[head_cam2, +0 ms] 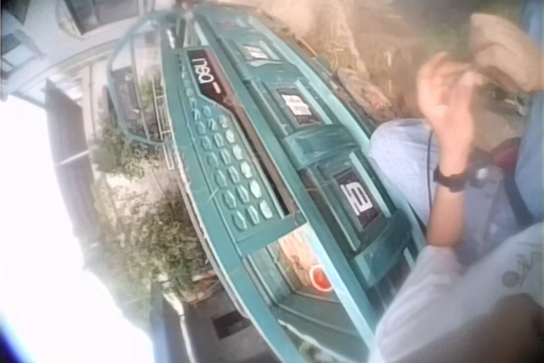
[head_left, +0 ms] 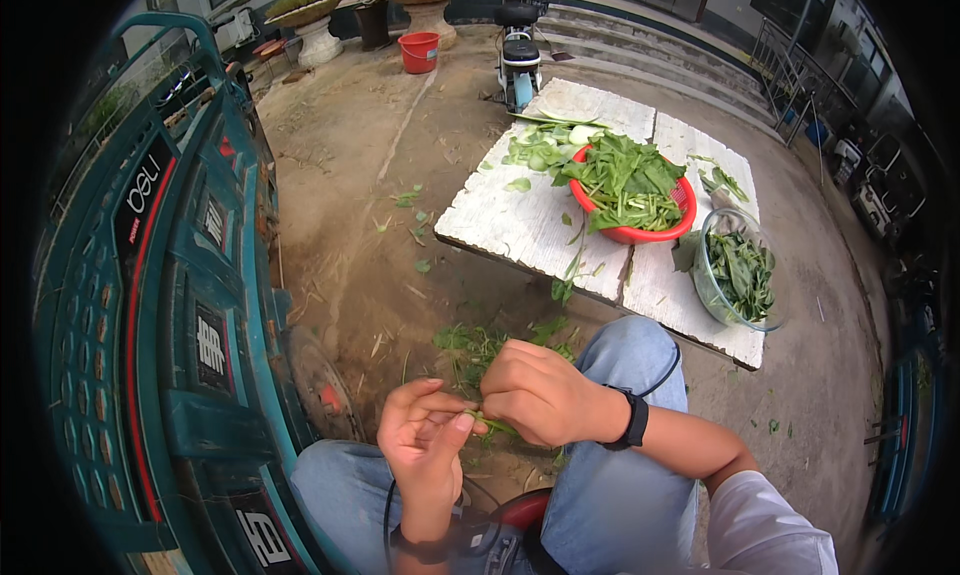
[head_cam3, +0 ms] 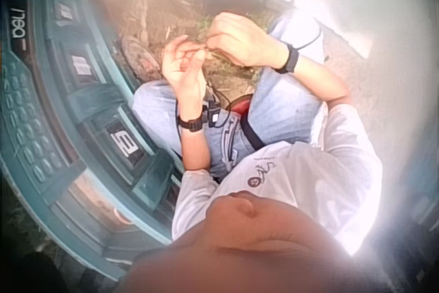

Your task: The person trims leafy green stems by hand, removing the leaves and placing the stems into a glass bowl.

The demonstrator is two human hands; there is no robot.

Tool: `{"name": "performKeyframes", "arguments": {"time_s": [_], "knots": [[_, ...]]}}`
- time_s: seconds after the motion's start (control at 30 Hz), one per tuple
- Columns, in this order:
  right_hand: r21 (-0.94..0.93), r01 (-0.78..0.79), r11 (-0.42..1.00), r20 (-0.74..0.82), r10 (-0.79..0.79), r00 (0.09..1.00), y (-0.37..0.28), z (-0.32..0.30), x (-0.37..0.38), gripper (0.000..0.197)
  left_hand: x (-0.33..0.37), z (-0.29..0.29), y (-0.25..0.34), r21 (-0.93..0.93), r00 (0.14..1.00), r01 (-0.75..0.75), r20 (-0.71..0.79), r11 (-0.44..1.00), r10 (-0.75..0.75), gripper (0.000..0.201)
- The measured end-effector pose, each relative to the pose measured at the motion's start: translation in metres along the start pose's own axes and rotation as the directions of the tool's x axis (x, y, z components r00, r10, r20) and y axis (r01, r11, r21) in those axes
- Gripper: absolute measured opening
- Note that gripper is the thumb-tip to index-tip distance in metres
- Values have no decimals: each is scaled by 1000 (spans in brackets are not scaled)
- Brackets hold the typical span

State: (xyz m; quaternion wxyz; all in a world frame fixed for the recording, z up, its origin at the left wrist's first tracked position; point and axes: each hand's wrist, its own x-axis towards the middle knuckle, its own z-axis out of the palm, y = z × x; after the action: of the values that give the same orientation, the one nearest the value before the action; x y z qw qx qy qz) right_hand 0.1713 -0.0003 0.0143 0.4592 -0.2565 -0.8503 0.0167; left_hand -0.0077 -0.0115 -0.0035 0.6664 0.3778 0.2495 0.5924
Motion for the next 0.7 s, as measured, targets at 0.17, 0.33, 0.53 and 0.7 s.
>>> {"name": "performKeyframes", "arguments": {"time_s": [0.17, 0.33, 0.53, 0.7], "knots": [[86, 3, 996, -22, -1, 1000, -1, 0, -1, 25, 5, -4, 6, -30, 999, -25, -34, 999, 24, 44], [283, -102, 954, 10, 103, 995, -7, -1, -2, 24, 11, -9, 8, -116, 995, -34, -93, 993, 23, 41], [481, -217, 850, 29, 232, 972, -10, 3, -5, 18, 14, -12, 9, -193, 995, -26, -101, 981, 7, 37], [523, -231, 820, 25, 256, 966, -9, 3, -4, 4, 18, -18, 8, -158, 989, -30, -146, 987, 6, 31]]}}
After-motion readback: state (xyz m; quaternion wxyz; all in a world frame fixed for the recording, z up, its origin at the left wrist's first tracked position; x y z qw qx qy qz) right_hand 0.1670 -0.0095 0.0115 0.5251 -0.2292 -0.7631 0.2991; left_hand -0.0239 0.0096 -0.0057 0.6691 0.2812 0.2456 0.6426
